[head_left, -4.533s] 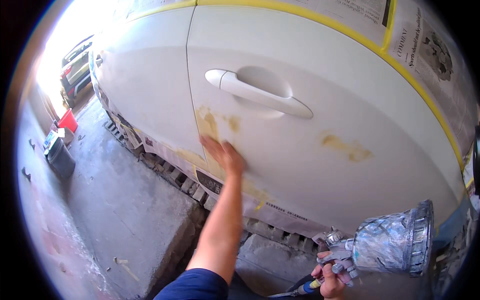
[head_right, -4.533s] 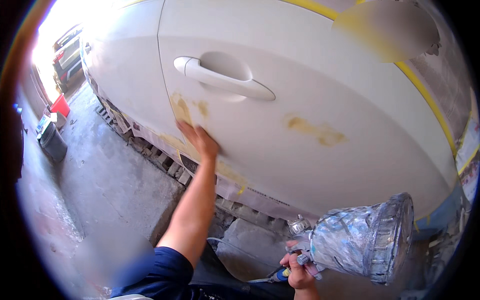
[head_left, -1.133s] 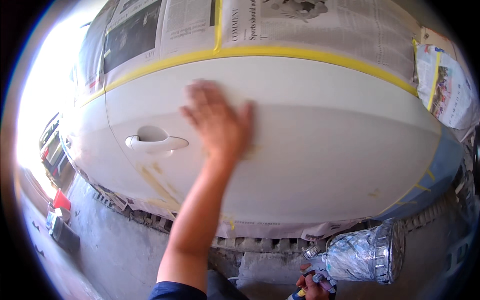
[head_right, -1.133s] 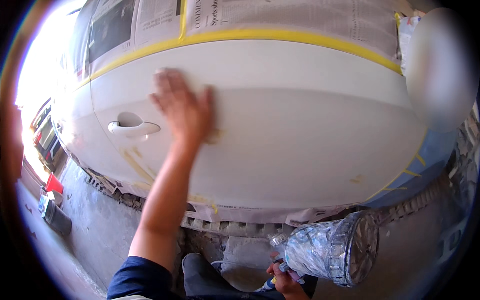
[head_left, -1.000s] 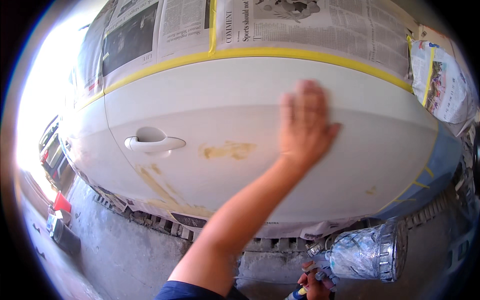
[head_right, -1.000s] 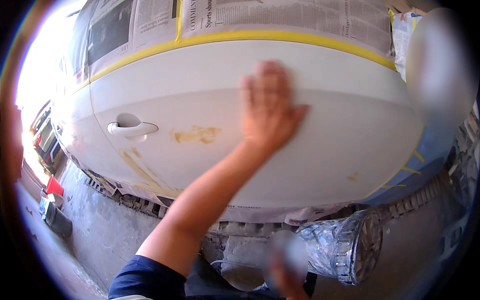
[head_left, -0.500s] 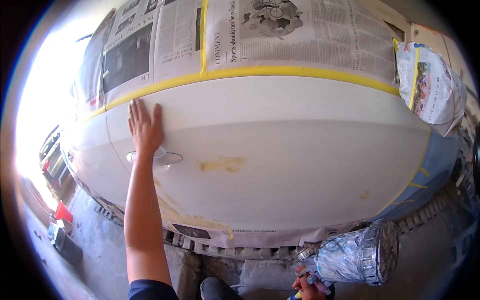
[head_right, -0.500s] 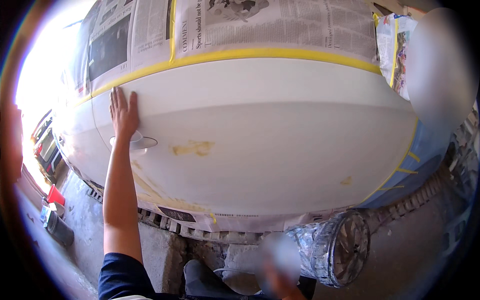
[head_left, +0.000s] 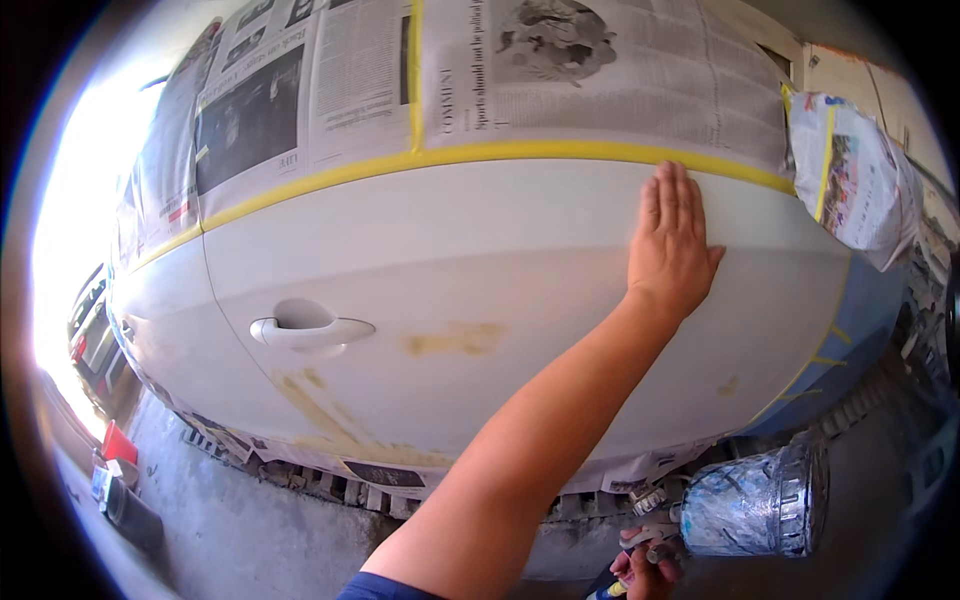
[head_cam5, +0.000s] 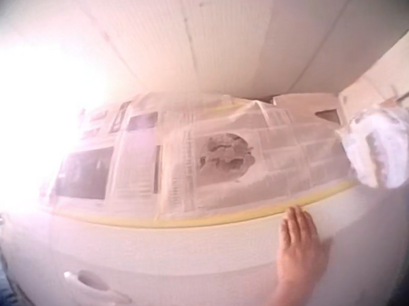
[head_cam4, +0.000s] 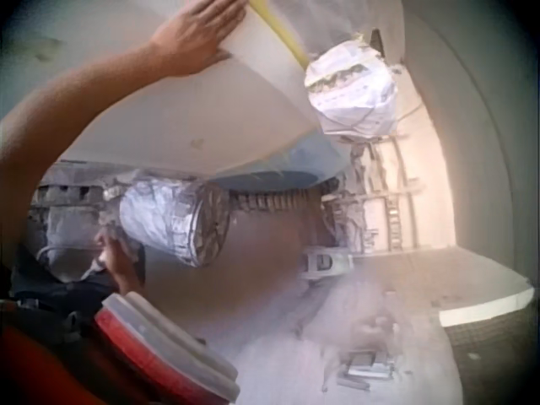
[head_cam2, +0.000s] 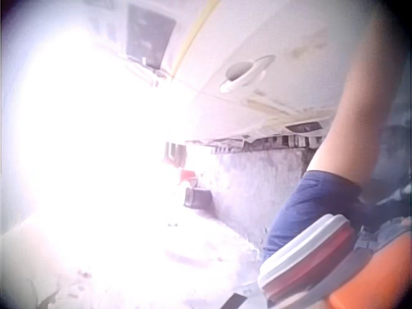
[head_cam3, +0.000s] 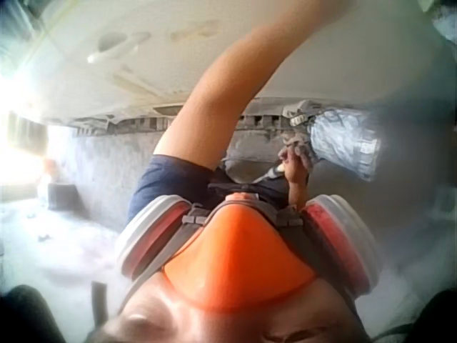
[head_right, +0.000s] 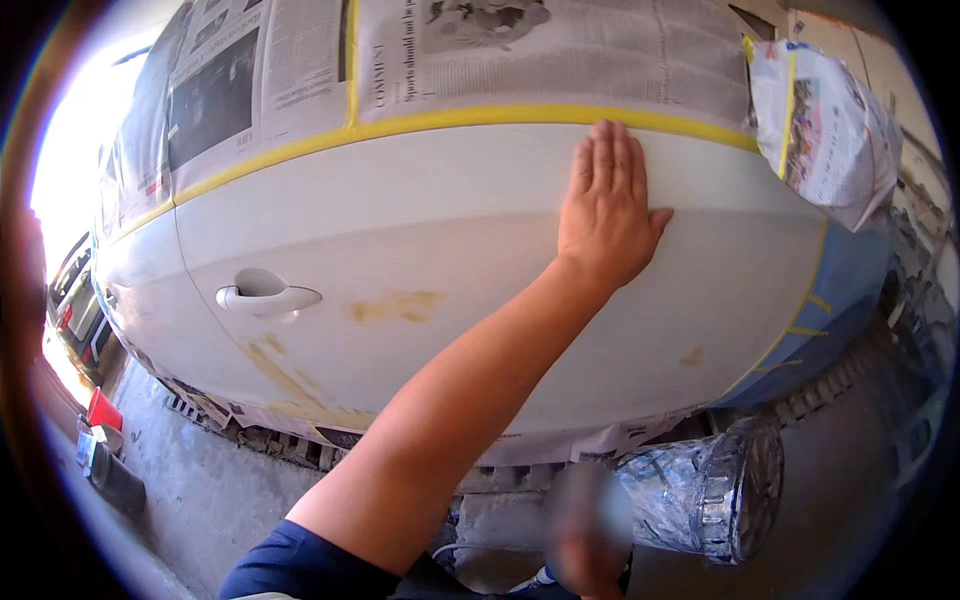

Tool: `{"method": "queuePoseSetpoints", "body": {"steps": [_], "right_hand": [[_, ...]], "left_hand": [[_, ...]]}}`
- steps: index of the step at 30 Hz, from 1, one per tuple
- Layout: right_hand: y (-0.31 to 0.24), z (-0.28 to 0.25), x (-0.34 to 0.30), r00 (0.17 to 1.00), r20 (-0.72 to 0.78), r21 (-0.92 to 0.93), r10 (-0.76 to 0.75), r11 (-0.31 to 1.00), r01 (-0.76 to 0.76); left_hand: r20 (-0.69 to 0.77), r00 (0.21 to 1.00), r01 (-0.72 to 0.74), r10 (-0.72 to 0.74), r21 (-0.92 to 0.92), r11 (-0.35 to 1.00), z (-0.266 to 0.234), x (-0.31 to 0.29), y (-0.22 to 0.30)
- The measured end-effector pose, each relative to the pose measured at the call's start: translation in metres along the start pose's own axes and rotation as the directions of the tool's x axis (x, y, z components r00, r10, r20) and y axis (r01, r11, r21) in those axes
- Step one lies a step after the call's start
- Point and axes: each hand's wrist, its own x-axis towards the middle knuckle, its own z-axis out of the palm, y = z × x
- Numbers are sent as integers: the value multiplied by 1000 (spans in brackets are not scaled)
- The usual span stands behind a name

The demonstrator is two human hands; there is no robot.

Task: The person prepares a white car for painting by wiping the side door panel with their hand to remove dust or residue. They use a spray gun to apply a light coat of paint to the door panel, moving the gun in smooth, even strokes. The person also adjusts the spray gun and checks the surface of the car.

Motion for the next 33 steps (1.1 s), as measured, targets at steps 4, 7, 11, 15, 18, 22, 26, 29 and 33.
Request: {"method": "queuePoseSetpoints", "body": {"steps": [4,7,11,15,18,22,26,29,33], "right_hand": [[2,10,1,999,-2,-175,45,984,-44],[-6,39,4,998,0,-186,59,981,-58],[-14,87,7,995,52,-218,90,973,-77],[-30,124,9,987,119,-251,109,965,-76],[-52,165,-8,946,293,-154,141,983,-99],[-103,153,15,941,300,-287,155,956,-65],[-166,167,20,893,406,-326,195,943,-57],[-195,179,11,854,449,-370,263,925,-90],[-216,230,15,843,457,-409,284,909,-85]], "left_hand": [[-53,996,-76,67,-176,982,-25,-27,-72],[-1,1000,-17,17,-130,991,-74,-57,-164],[117,983,127,-138,98,987,-128,-109,-288],[12,954,284,-299,282,916,-157,-189,-434],[116,515,839,-849,133,527,-321,-275,-644],[165,154,775,-974,-632,15,-350,-264,-556],[631,324,170,-705,-772,-613,-401,-215,-438],[584,369,-4,-723,-777,-629,-393,-198,-399],[613,331,-60,-717,-745,-665,-385,-203,-409]]}}
